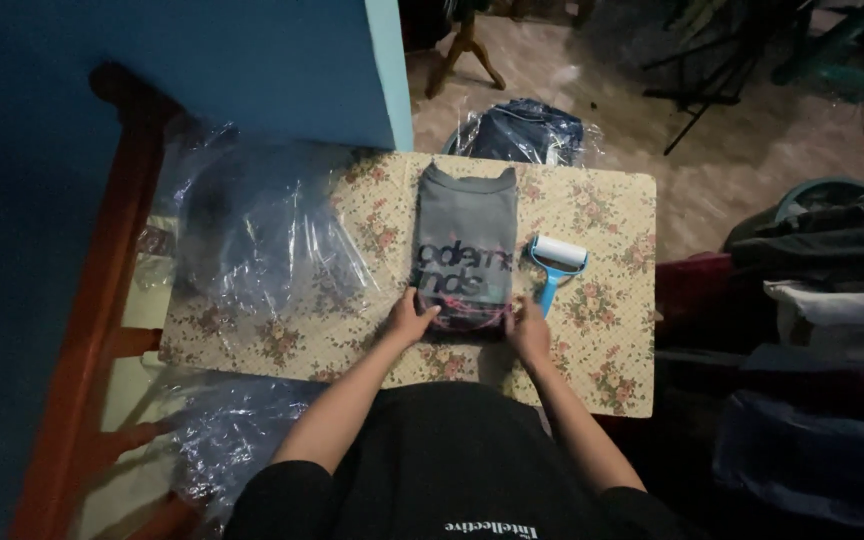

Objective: Using a lint roller on a sweatshirt, folding it, and placing it into a plastic bag for packaging.

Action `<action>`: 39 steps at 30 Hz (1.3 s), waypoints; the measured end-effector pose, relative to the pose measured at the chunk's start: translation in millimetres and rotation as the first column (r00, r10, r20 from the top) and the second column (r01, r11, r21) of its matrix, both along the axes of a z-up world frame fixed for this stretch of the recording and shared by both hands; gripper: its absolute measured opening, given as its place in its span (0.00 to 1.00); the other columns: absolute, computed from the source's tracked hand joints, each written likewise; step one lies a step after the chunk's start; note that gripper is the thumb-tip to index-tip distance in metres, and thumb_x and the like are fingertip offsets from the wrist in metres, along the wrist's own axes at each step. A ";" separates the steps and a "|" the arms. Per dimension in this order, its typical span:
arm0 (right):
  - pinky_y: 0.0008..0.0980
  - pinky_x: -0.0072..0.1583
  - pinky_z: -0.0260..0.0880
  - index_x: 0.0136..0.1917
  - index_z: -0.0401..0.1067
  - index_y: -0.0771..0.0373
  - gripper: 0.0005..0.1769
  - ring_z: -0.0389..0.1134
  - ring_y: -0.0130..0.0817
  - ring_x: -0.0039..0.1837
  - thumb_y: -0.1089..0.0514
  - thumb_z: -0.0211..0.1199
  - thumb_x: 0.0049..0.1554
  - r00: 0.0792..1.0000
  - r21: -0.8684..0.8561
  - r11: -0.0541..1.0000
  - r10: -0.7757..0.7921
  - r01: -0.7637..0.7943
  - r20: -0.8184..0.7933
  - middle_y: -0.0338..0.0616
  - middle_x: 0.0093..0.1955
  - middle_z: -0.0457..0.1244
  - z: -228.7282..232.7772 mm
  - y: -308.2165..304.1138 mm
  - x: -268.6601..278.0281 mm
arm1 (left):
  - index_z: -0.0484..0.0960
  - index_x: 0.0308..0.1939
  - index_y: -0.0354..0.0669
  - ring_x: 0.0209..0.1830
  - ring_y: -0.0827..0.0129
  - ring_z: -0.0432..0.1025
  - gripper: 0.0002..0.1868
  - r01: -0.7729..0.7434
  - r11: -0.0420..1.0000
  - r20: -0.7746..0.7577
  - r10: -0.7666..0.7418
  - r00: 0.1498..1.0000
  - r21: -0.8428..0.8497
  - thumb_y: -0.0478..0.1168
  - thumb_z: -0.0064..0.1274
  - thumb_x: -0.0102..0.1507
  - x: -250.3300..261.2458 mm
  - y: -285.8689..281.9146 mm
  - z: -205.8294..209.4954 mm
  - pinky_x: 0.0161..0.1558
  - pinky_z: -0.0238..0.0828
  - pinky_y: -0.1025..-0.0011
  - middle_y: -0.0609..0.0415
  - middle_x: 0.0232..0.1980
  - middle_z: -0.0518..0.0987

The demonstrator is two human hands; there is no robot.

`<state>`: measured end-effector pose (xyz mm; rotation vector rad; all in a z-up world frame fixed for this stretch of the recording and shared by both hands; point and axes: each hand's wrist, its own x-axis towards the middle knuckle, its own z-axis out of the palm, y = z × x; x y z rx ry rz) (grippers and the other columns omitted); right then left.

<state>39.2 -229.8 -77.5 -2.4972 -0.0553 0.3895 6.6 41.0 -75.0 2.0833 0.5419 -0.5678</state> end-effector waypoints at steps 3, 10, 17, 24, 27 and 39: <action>0.52 0.52 0.73 0.67 0.65 0.62 0.30 0.70 0.60 0.55 0.51 0.69 0.56 0.942 -0.166 0.963 -0.154 0.210 0.298 0.59 0.51 0.63 42.6 -5.0 -4.6 | 0.54 0.76 0.37 0.71 0.37 0.64 0.38 0.048 0.993 0.077 -0.056 0.995 0.108 0.53 0.50 0.70 -8.9 -17.5 37.7 0.62 0.72 0.45 0.31 0.72 0.61; 0.61 0.62 0.68 0.72 0.60 0.62 0.32 0.67 0.65 0.65 0.47 0.63 0.61 0.963 -0.051 0.961 -0.271 0.270 -0.004 0.63 0.60 0.64 -52.3 -56.3 48.2 | 0.65 0.74 0.39 0.78 0.32 0.47 0.43 0.532 0.632 0.232 -0.739 0.632 0.564 0.54 0.62 0.60 -32.7 -64.5 53.0 0.72 0.46 0.38 0.31 0.76 0.57; 0.64 0.62 0.68 0.64 0.64 0.58 0.22 0.68 0.66 0.63 0.44 0.55 0.63 0.988 -0.032 0.997 -0.077 0.074 -0.134 0.63 0.56 0.67 53.8 -0.1 -4.7 | 0.54 0.81 0.47 0.82 0.34 0.41 0.54 0.707 0.289 -0.056 -0.905 0.421 0.646 0.59 0.63 0.58 -27.9 -61.6 38.8 0.76 0.39 0.33 0.41 0.84 0.45; 0.65 0.57 0.70 0.63 0.65 0.58 0.24 0.72 0.65 0.57 0.41 0.53 0.63 0.979 -0.045 0.986 0.155 -0.163 -0.133 0.62 0.49 0.70 -24.2 33.7 -55.2 | 0.81 0.60 0.52 0.68 0.46 0.59 0.29 0.584 0.273 0.044 -0.926 0.375 0.765 0.58 0.59 0.59 -25.8 -60.1 -29.6 0.72 0.44 0.27 0.56 0.69 0.66; 0.72 0.63 0.61 0.65 0.67 0.60 0.25 0.74 0.61 0.56 0.42 0.52 0.65 0.981 -0.196 0.965 0.186 -0.174 0.047 0.58 0.46 0.71 -34.0 44.1 -27.0 | 0.85 0.54 0.50 0.78 0.42 0.51 0.18 0.555 0.248 0.042 -0.934 0.356 0.794 0.50 0.51 0.64 -24.1 -59.3 -53.3 0.70 0.41 0.23 0.53 0.64 0.74; 0.65 0.54 0.71 0.53 0.68 0.69 0.17 0.70 0.74 0.54 0.50 0.54 0.65 0.973 -0.073 0.994 -0.066 0.084 0.222 0.71 0.46 0.67 8.0 62.4 134.5 | 0.65 0.74 0.61 0.82 0.43 0.43 0.46 0.636 0.294 0.025 -0.918 0.396 0.714 0.65 0.61 0.55 -17.6 -56.4 -9.9 0.72 0.37 0.22 0.54 0.79 0.59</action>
